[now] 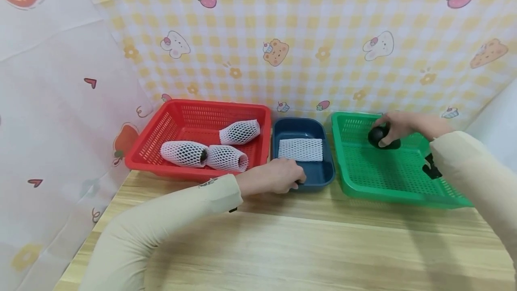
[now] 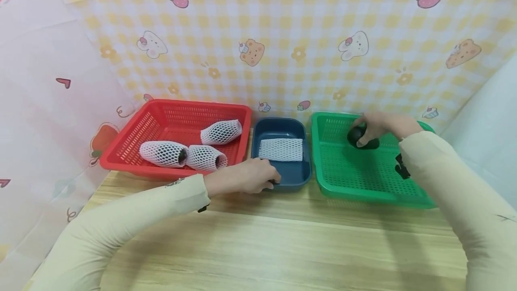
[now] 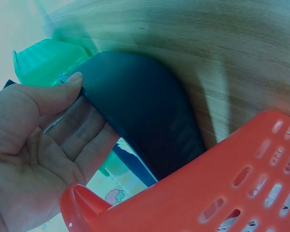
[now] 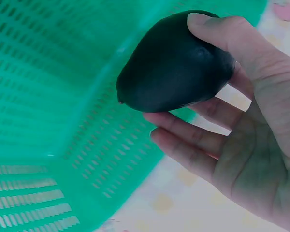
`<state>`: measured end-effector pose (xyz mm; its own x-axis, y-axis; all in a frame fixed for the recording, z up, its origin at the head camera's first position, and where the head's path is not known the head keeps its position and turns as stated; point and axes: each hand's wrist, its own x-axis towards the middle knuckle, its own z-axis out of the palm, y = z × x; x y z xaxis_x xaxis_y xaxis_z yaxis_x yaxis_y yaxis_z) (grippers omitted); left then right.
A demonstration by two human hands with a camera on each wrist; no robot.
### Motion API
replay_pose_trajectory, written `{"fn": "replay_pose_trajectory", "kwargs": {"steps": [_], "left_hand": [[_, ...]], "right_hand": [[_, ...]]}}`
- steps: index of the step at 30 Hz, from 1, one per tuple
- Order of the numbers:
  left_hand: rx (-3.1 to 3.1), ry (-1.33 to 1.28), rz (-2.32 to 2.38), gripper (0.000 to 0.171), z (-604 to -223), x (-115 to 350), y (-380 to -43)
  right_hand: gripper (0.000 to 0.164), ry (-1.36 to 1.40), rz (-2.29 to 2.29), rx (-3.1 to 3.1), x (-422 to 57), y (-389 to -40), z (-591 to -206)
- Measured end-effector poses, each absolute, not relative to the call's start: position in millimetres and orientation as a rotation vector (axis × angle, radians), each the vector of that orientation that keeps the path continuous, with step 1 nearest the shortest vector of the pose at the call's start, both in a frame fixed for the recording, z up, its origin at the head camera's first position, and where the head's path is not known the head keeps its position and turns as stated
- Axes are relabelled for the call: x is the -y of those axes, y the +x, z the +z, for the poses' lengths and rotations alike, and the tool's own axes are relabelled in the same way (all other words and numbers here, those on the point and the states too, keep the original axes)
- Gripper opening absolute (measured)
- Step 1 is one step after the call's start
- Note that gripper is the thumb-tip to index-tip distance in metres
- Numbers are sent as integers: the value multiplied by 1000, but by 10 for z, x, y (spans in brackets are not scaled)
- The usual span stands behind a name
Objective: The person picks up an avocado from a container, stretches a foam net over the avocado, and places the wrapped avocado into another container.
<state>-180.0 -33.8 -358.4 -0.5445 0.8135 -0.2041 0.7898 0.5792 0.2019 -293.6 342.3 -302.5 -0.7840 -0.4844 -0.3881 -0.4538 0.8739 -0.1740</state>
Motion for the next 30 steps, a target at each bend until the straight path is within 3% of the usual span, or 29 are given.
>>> {"fn": "replay_pose_trajectory", "kwargs": {"steps": [10,30], "left_hand": [[-2543,1301,133,31,-3595,332,-1802],[-2542,1317,130,29,-3595,332,-1800]], "right_hand": [[65,-854,-86,-2636,-3138,-2717,-2690],[65,-1013,-40,-2608,-2640,-2293,-2561]]}}
